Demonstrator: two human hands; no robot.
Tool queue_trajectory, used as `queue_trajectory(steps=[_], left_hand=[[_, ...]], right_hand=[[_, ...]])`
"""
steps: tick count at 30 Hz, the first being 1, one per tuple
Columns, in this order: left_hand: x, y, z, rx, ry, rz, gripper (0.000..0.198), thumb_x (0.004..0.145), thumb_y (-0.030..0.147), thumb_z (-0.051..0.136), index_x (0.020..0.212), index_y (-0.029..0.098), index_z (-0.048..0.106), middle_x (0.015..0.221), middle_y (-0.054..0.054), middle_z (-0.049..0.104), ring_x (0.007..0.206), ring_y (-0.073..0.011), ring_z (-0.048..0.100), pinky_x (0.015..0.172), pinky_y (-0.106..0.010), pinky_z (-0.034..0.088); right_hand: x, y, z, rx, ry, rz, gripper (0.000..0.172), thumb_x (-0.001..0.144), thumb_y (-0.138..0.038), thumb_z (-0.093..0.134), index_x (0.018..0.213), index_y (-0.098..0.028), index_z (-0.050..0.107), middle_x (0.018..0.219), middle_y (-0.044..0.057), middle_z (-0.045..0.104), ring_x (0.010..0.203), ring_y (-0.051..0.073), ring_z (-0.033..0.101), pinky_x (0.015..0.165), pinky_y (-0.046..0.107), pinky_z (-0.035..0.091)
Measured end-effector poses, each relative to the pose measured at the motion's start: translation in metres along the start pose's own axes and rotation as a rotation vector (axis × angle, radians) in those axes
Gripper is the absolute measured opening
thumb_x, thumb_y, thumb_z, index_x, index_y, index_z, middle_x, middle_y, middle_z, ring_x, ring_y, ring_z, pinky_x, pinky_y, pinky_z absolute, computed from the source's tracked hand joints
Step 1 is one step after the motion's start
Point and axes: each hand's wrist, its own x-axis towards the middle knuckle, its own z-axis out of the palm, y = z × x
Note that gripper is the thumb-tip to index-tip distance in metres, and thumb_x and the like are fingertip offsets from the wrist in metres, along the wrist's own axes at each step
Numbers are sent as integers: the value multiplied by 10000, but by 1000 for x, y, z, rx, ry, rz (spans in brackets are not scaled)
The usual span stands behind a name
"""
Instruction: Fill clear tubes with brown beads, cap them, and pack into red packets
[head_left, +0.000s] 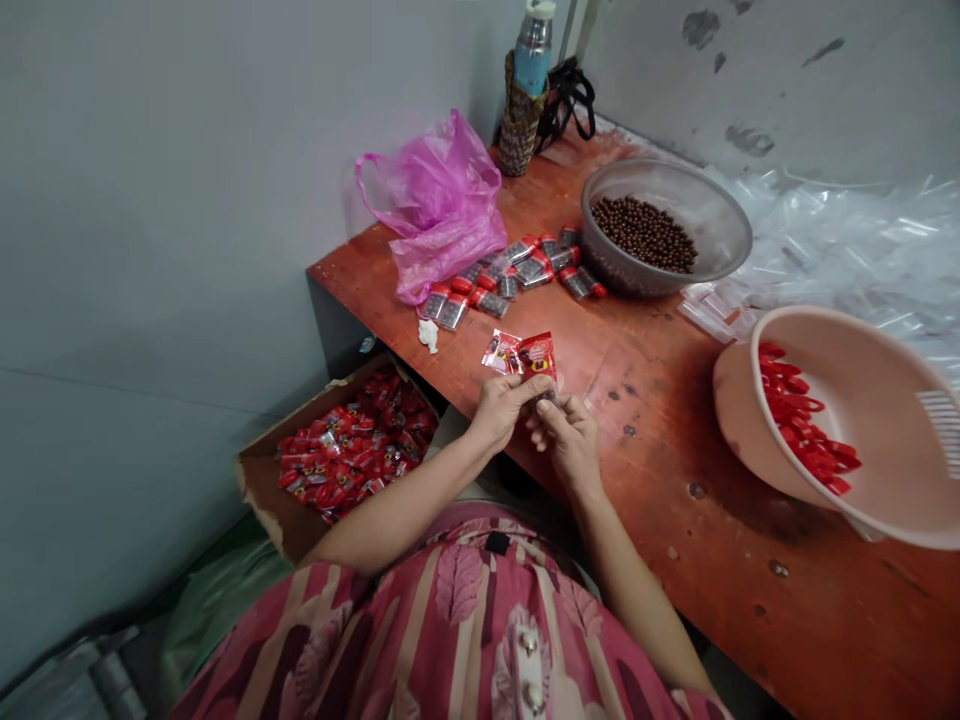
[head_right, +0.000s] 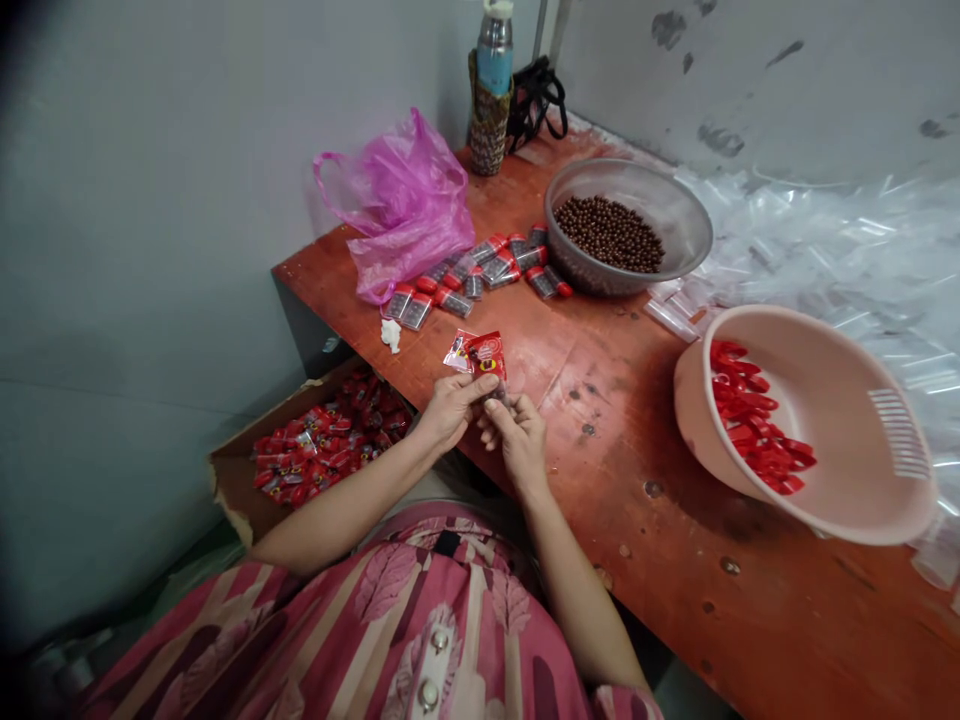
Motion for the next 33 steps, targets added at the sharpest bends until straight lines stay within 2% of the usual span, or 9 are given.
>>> queue_trajectory(steps=[3,6,11,13,16,19,24,28,33], left_hand=[[-1,-4,-3,54,12,-22,443,604,532,748,619,130,564,421,38,482,289,-80,400,295,-216,307],[0,1,-12,158,37,35,405,637,508,725,632,128,585,472,34,498,368,-71,423,378,-213,316],[-3,15,-27,737,-22,211,404,691,447,685,499,126,535,483,59,363,489,-52,334,487,-216,227],[-7,19,-26,874,-68,199,393,698,425,673,485,130,524,481,60,330,501,-58,322,492,-221,204],[-13,19,-21,912,-104,183,358,705,400,661,501,129,549,495,56,371,520,-65,357,504,-218,224],[-15,16,-23,875,-88,184,363,707,411,663,500,129,564,497,55,388,509,-63,339,498,-218,221],[-6,12,-34,410,22,130,369,661,470,719,598,121,618,533,40,495,508,-68,415,516,-213,298],[-2,15,-27,13,55,91,368,609,442,778,642,112,620,632,-15,610,565,-95,535,594,-239,417],[-3,19,-15,-143,33,43,419,610,481,778,718,110,614,669,-16,627,592,-101,579,606,-240,458]], right_hand=[[0,8,4,126,-33,58,300,763,-438,656,758,-198,476,592,-35,625,380,65,474,335,167,336],[4,5,-3,-56,-71,36,291,781,-467,630,779,-197,522,637,-14,639,450,95,532,406,205,415],[27,-39,-25,-617,62,-417,324,821,-472,581,1012,-214,623,1051,87,659,947,214,616,794,366,506],[37,-56,-26,-728,-66,-589,302,820,-431,599,1043,-228,624,1210,98,599,1132,240,542,932,411,443],[48,-65,-19,-766,-230,-615,182,844,-387,577,819,-219,641,1097,80,645,1060,223,579,921,395,439],[52,-53,-11,-610,-117,-477,246,848,-413,564,728,-205,618,927,55,669,875,189,618,807,348,479],[30,-26,-2,-378,141,-382,289,849,-430,563,1038,-219,621,1083,61,648,975,172,602,867,331,469],[2,-10,3,-211,38,-179,321,759,-377,687,1023,-219,596,941,38,674,813,157,640,734,306,525],[-8,-4,9,-65,84,-84,256,732,-340,718,911,-193,608,752,-4,682,615,125,636,628,284,539]])
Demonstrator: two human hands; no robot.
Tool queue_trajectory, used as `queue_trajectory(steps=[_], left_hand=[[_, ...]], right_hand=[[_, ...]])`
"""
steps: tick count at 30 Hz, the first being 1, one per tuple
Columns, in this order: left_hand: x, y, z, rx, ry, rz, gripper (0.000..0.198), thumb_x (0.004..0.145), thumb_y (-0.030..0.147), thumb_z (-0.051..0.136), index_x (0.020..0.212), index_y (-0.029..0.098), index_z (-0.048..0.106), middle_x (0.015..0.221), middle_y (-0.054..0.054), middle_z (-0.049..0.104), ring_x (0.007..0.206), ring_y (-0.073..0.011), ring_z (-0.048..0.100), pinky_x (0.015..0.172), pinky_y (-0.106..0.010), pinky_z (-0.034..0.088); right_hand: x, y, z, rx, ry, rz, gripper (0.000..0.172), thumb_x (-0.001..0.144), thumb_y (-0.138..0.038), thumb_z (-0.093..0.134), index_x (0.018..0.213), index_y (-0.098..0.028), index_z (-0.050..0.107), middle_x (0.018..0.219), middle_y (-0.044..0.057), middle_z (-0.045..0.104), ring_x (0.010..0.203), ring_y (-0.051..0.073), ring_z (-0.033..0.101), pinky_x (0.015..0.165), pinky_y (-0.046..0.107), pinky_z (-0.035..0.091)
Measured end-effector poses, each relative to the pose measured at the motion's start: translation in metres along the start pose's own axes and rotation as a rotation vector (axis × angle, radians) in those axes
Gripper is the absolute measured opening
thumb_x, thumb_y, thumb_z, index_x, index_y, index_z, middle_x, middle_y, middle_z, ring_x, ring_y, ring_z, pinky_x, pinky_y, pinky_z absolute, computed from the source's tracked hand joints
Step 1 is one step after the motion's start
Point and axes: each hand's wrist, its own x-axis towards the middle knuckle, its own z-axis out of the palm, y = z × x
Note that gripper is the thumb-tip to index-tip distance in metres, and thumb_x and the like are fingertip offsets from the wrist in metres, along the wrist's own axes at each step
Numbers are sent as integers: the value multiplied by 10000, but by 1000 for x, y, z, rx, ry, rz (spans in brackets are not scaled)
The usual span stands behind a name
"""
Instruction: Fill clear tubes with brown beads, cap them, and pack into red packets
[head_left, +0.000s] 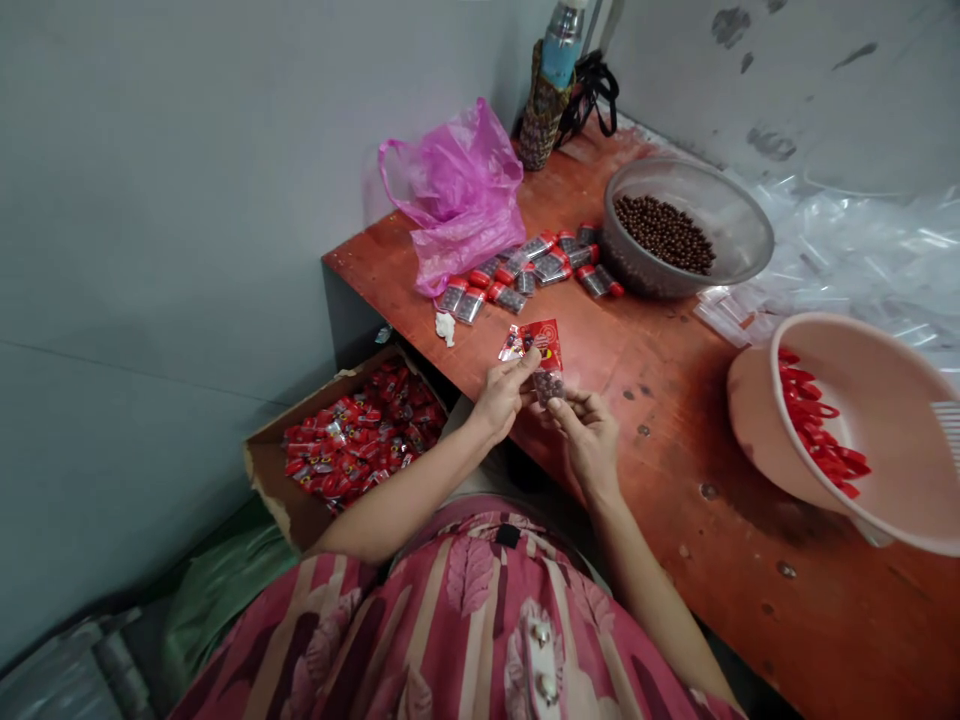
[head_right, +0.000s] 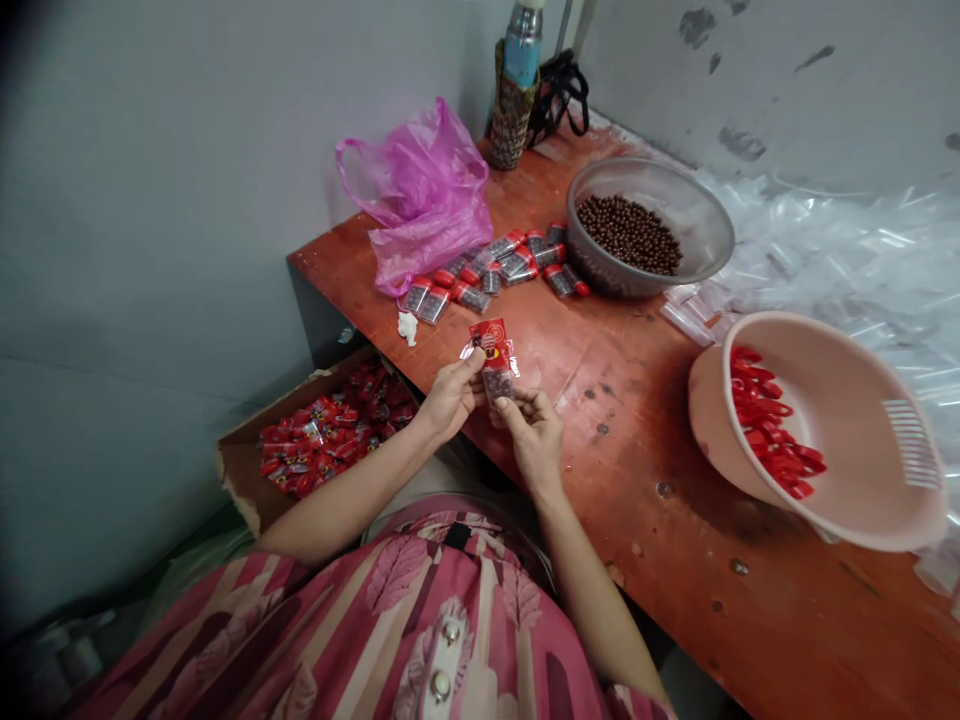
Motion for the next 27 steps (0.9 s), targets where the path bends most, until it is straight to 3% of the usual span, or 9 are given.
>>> queue_trajectory(steps=[5,11,15,18,21,24,27], left_hand=[[1,-3,-3,35,35,27,410,535,393,839,698,88,619,624,-8,620,566,-88,570,592,-223,451],[-1,-8,-1,45,-87,-120,385,524,361,849,661,92,609,552,7,588,449,-80,515,448,-217,396],[-5,-6,-3,-8,-95,-168,348,546,323,848,675,74,641,606,-19,632,536,-98,584,587,-249,496],[-18,1,-18,-30,-101,-195,317,569,267,842,736,58,673,701,-62,680,665,-131,643,737,-274,527],[-43,9,-45,-140,71,-33,348,598,302,830,842,112,671,909,-85,715,859,-186,677,832,-307,533],[-65,10,-73,-215,324,78,422,668,465,756,940,164,641,1023,-89,707,918,-194,679,789,-289,554],[-66,4,-80,31,393,61,448,708,467,719,1027,164,631,982,-102,708,819,-183,686,677,-262,553]], right_hand=[[0,-1,0,21,-15,9,251,703,-324,744,868,-188,612,729,-10,684,592,122,633,592,273,540],[9,6,1,96,2,9,249,712,-326,734,839,-188,570,670,-28,659,555,105,612,573,250,521],[21,2,1,70,6,-28,299,646,-322,773,764,-202,526,617,-66,599,499,80,552,497,208,471],[26,-3,3,-24,-176,-45,352,575,-319,813,718,-210,511,601,-75,577,491,82,533,486,212,457],[29,-9,1,-87,-338,-29,352,587,-346,808,784,-210,550,633,-45,624,546,109,578,529,236,475],[34,-14,-9,-111,-240,-43,315,668,-402,752,807,-199,556,613,-31,627,495,101,557,479,224,440],[42,-16,-24,-180,-123,-86,286,728,-428,701,786,-186,560,611,-18,633,469,98,554,453,219,425]])
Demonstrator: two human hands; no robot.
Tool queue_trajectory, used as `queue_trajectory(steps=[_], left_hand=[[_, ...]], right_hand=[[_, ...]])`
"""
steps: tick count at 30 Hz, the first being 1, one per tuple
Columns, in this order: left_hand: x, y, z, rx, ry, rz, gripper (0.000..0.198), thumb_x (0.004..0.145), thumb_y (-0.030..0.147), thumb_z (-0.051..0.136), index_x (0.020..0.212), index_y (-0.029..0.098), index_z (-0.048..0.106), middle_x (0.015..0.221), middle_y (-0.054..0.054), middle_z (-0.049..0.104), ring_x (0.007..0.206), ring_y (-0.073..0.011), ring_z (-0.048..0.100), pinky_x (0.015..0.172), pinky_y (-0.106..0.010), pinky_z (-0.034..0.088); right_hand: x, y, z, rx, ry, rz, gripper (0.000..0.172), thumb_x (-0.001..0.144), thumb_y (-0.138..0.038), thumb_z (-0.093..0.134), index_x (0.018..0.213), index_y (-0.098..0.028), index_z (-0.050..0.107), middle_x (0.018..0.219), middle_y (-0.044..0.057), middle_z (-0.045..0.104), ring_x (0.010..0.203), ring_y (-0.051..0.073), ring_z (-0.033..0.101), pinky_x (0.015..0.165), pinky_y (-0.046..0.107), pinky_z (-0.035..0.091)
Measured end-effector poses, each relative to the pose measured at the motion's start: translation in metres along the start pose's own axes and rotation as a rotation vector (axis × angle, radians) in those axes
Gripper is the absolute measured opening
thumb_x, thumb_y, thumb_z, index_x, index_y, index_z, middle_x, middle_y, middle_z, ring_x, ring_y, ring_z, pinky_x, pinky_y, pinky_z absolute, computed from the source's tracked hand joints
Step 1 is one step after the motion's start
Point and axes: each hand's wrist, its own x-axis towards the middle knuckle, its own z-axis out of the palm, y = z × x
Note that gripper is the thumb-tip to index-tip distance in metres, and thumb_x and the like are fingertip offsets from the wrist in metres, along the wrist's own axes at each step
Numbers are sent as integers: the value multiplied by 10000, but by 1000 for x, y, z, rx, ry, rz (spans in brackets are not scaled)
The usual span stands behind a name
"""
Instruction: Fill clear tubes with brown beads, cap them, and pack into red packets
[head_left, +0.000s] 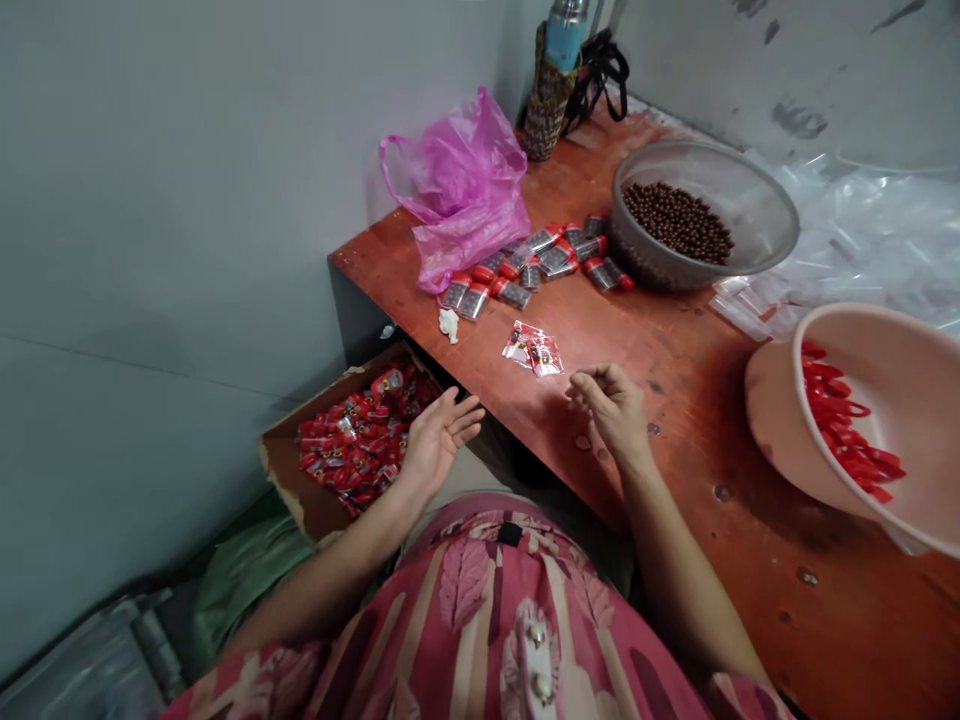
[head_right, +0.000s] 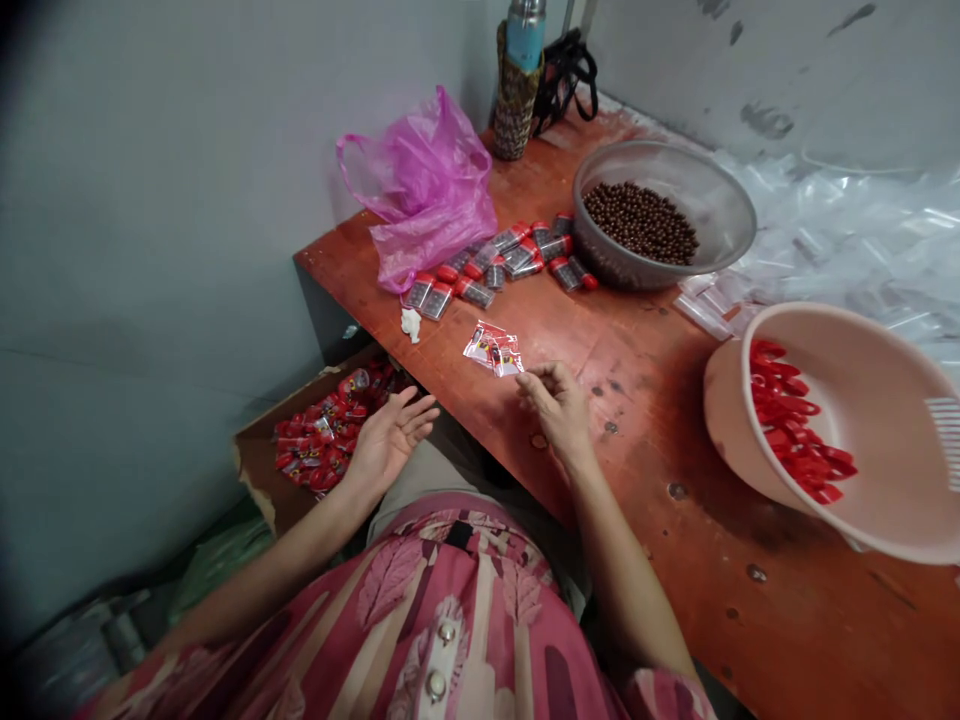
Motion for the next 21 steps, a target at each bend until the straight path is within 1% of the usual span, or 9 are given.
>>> queue_trajectory(steps=[1,3,6,8,11,13,16,19,21], left_hand=[[4,-2,6,147,-41,75,431,714,441,721,1039,170,640,994,-101,703,830,-184,680,696,-270,549],[18,-6,27,484,-180,331,392,727,395,719,1061,199,662,1091,-99,673,975,-204,642,854,-311,515],[49,-11,67,979,-336,708,403,747,360,708,1126,236,652,1258,-105,588,1218,-261,494,1068,-395,349],[68,-16,86,1286,-331,851,409,782,340,672,1174,232,624,1292,-122,558,1255,-297,446,1065,-457,326],[88,-25,96,1610,-291,986,318,848,316,586,1154,246,630,1311,-101,548,1250,-293,437,1021,-471,359],[93,-29,94,1672,-281,1048,254,870,319,551,1088,255,662,1305,-73,560,1239,-275,446,1010,-450,373],[93,-32,89,1620,-278,1139,223,881,322,532,1022,254,690,1287,-54,582,1231,-269,461,1029,-447,360],[88,-31,88,1500,-322,1218,234,894,311,515,1049,263,684,1293,-49,583,1238,-265,465,1060,-466,331],[82,-28,91,1380,-360,1203,245,897,294,513,1083,261,669,1276,-55,594,1243,-249,467,1060,-454,342]], right_hand=[[2,0,-5,-25,13,-3,282,743,-432,687,786,-183,562,615,-13,637,468,100,560,453,221,430],[5,1,-11,-62,23,1,279,758,-436,670,789,-180,564,613,-11,636,465,104,568,456,225,439],[3,1,-15,-98,16,11,280,758,-438,666,793,-178,568,611,-11,635,474,110,577,470,229,452],[2,2,-16,-124,2,26,282,759,-441,661,792,-175,573,608,-10,634,485,111,579,478,227,451],[4,6,-19,-155,-7,45,288,754,-446,658,780,-171,577,598,-13,619,493,108,564,486,227,442],[10,11,-21,-185,18,38,288,752,-448,654,774,-170,583,618,-9,617,528,111,567,519,235,451],[26,19,-20,-213,61,45,313,744,-464,652,840,-171,600,736,14,650,650,131,610,612,262,482],[41,22,-12,-76,-4,114,399,693,-463,694,954,-185,574,820,16,668,710,143,637,651,280,498],[47,20,-7,54,-48,142,429,658,-421,728,976,-192,553,766,-11,658,658,127,624,620,263,488]])
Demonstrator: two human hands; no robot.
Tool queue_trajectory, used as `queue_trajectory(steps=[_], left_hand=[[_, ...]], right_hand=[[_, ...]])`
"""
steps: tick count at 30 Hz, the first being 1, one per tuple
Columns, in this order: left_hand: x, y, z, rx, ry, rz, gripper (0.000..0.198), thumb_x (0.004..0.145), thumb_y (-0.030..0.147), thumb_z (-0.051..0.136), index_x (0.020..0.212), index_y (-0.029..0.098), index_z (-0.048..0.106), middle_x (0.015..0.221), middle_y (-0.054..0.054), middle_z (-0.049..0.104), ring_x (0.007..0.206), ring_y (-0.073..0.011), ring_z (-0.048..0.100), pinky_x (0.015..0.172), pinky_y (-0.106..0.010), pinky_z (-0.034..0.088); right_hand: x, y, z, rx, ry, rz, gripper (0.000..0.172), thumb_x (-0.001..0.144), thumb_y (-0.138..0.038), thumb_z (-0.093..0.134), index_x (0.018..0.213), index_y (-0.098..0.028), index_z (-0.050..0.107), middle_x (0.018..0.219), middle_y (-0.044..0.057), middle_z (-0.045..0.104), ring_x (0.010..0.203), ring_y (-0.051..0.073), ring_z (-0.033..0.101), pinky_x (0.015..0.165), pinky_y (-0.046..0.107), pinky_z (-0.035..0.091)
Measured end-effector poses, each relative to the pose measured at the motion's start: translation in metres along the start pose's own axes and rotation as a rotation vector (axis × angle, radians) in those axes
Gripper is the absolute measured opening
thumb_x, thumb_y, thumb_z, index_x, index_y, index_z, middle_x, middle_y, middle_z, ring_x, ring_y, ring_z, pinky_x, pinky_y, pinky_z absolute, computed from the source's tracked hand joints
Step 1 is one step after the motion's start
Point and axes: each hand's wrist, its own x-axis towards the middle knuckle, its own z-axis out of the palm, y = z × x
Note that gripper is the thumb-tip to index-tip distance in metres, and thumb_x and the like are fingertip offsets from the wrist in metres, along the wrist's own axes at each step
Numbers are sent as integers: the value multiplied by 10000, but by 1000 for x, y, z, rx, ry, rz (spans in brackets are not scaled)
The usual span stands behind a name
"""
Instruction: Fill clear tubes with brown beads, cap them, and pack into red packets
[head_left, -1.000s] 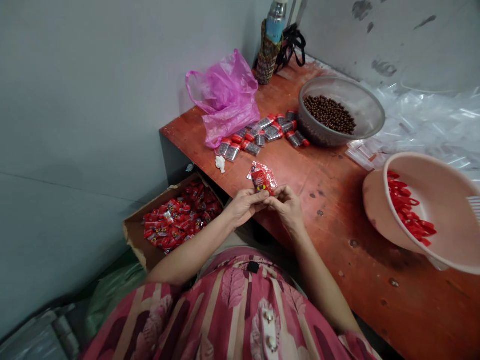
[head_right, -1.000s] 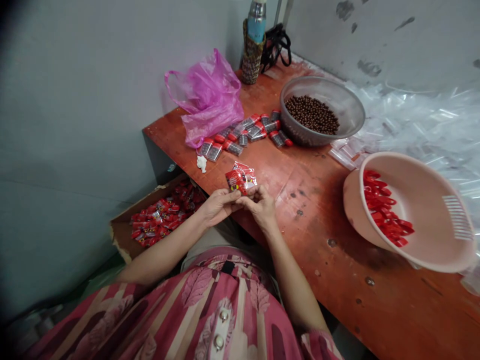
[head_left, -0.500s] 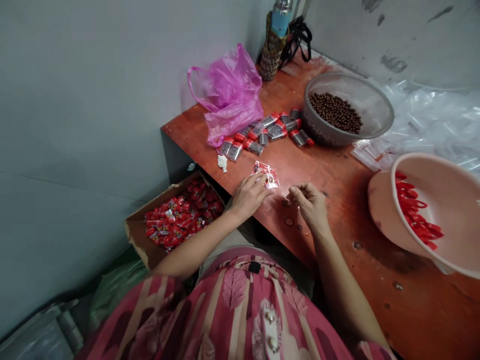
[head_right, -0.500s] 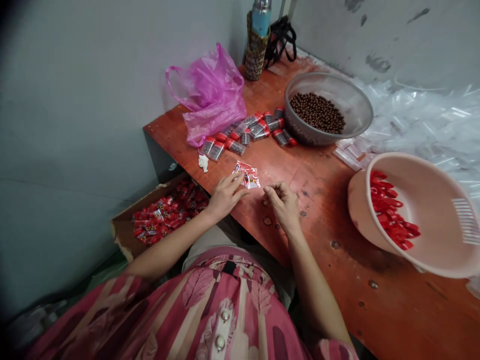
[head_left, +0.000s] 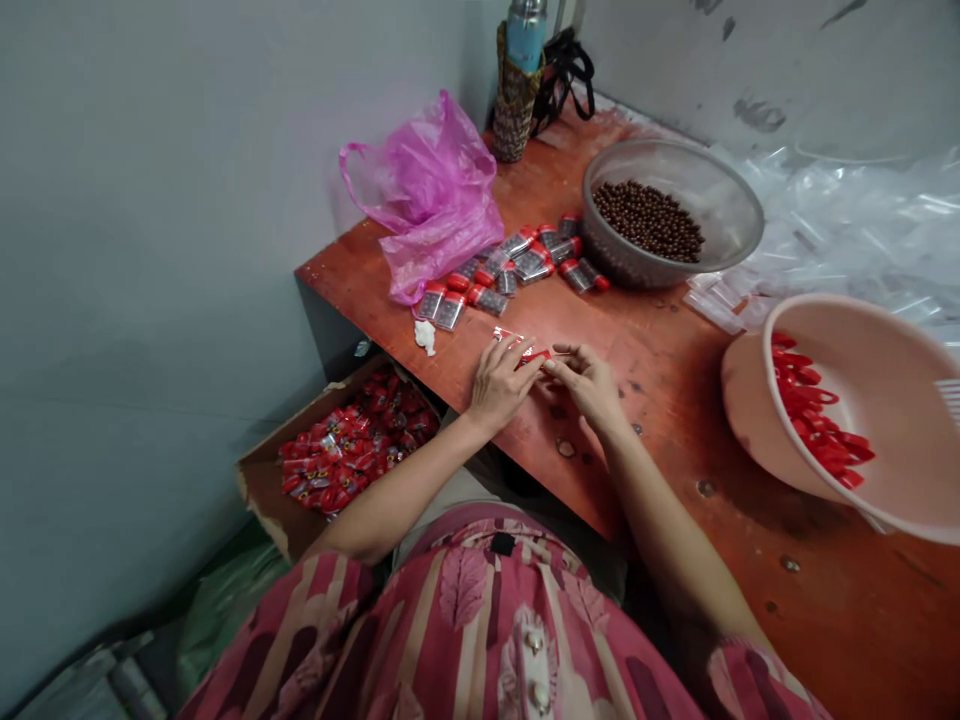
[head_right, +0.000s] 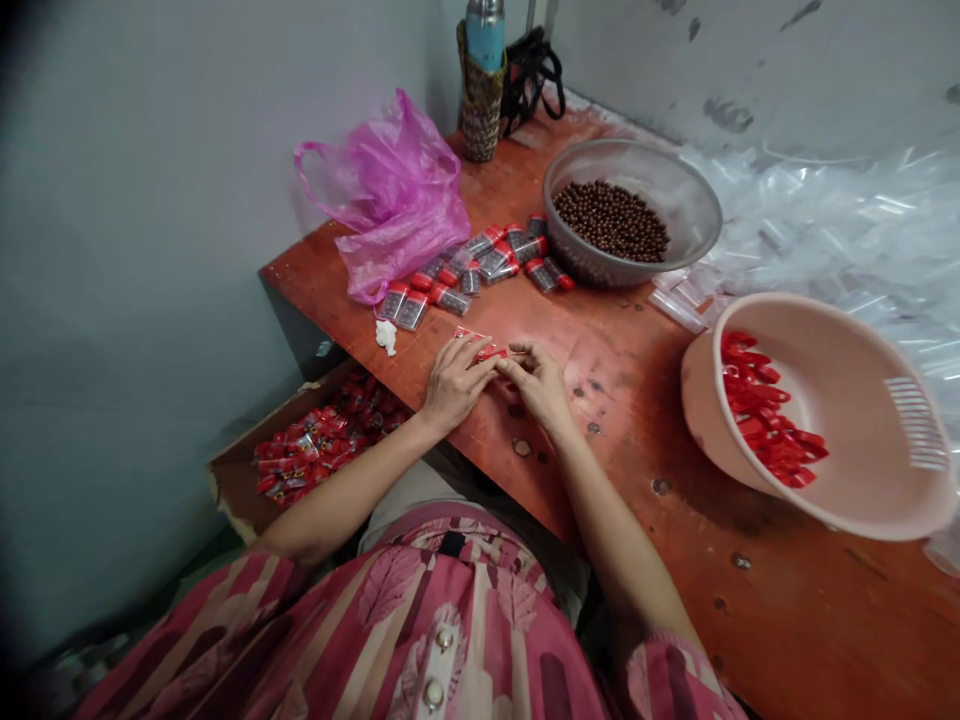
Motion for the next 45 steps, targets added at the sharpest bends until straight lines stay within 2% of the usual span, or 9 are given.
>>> queue_trajectory(steps=[5,9,12,16,21,28,33,37,45], left_hand=[[3,8,-13,-494,79,-348,416,792,400,653,1154,197,620,1220,-98,608,1161,-229,539,983,-360,431],[7,5,-15,-922,-110,-644,394,745,521,647,729,130,693,736,-41,653,732,-162,626,712,-272,501],[9,4,-13,-1162,-145,-826,423,595,517,761,551,114,639,567,-3,577,575,-114,570,613,-251,495],[12,5,-16,-1285,-80,-1009,411,467,453,839,578,95,669,585,-16,607,549,-97,569,561,-230,496],[11,2,-24,-1390,-22,-1117,379,470,389,854,633,89,687,616,-30,642,561,-99,591,572,-237,529],[7,-9,-30,-1533,75,-1199,351,500,341,860,609,100,630,612,-26,653,548,-102,614,533,-206,535],[6,-5,-32,-1640,135,-1203,224,643,256,788,717,94,651,671,-35,672,572,-110,635,543,-214,557],[8,2,-39,-1633,169,-1250,103,719,173,701,749,82,663,729,-73,697,644,-157,670,608,-282,586],[11,10,-38,-1640,237,-1250,139,711,195,737,720,96,640,660,-36,672,574,-110,628,561,-233,555]], right_hand=[[2,-14,4,109,33,-42,393,611,-329,760,919,-183,565,618,-62,600,518,73,520,528,203,417],[4,-24,0,15,-95,-16,396,607,-358,754,912,-179,576,641,-37,631,540,99,553,546,228,442],[22,-32,-10,-304,-146,-97,309,716,-417,659,896,-170,615,750,29,676,640,148,606,603,271,472],[73,-46,-32,-1084,236,-244,336,883,-344,453,1137,-175,593,1034,128,673,880,242,613,730,350,466],[117,-47,-37,-1604,244,-213,405,934,-224,286,1277,-117,474,1096,192,634,974,294,583,700,349,451],[61,-54,-15,-1719,37,-111,495,896,-521,361,1019,-115,615,898,193,681,822,315,648,676,369,463],[64,-59,-34,-1638,-146,-501,400,930,-285,362,1290,-169,491,1335,149,529,1153,278,523,842,363,447],[75,-51,-41,-1600,-427,-594,356,930,-250,375,1232,-184,553,1259,116,595,1136,249,531,914,356,414],[38,-33,-38,-1505,-216,-357,418,885,-385,467,1254,-200,535,1158,135,628,949,273,623,700,332,459]])
